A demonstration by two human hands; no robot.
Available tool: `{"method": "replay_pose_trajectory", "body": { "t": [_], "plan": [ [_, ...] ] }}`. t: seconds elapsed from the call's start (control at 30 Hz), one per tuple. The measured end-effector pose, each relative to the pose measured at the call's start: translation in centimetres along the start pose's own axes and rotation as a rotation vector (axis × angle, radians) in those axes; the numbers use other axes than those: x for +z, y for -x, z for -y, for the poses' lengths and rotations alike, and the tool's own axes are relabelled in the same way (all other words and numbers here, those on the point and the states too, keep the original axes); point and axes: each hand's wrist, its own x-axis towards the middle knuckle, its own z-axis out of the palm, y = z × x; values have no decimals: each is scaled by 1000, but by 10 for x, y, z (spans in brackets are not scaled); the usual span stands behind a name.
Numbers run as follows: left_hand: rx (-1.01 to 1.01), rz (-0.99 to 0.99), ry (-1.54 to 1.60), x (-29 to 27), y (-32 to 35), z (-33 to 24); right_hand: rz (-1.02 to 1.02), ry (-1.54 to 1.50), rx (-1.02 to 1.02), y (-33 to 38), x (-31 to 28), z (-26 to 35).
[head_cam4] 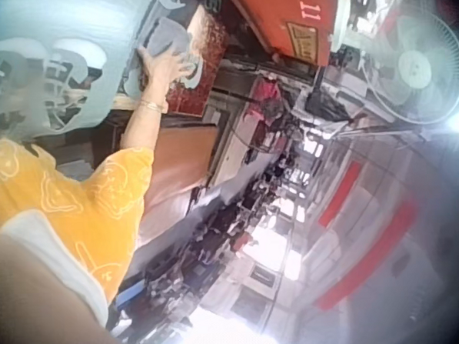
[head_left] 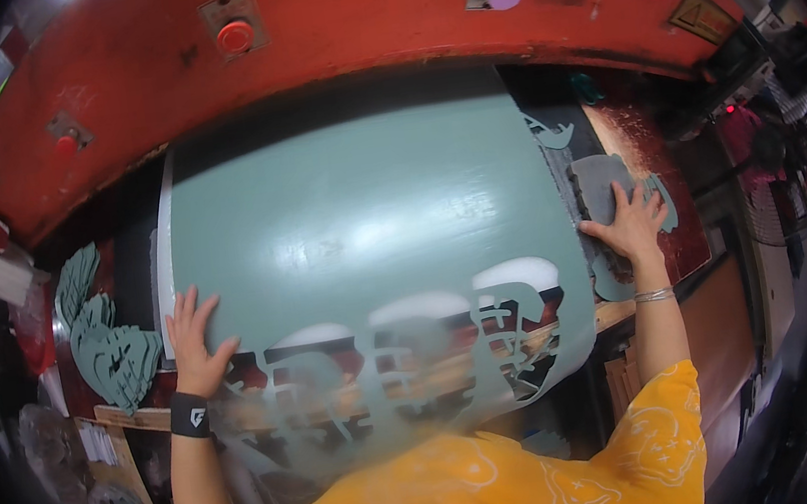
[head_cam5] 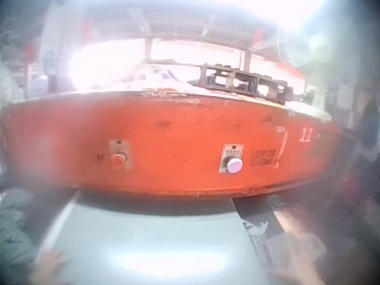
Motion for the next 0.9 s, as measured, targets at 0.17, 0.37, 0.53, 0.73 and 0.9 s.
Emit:
{"method": "replay_pose_trajectory", "body": {
  "t": [0.17,0.37,0.53,0.73,0.9],
  "plan": [
    [-23,-1,-1,0,-3,-3,-15,-165,-134,-10,19,10],
    [-9,-14,-4,1,1,0,52,-317,-45,-26,22,-13],
    [77,35,50,-6,2,3,89,-990,-22,-16,-23,5],
    [90,-9,93,0,6,2,122,-985,-472,52,-100,127],
    [99,-47,61,5,8,-2,143,-784,-684,92,-117,283]
  ]
}}
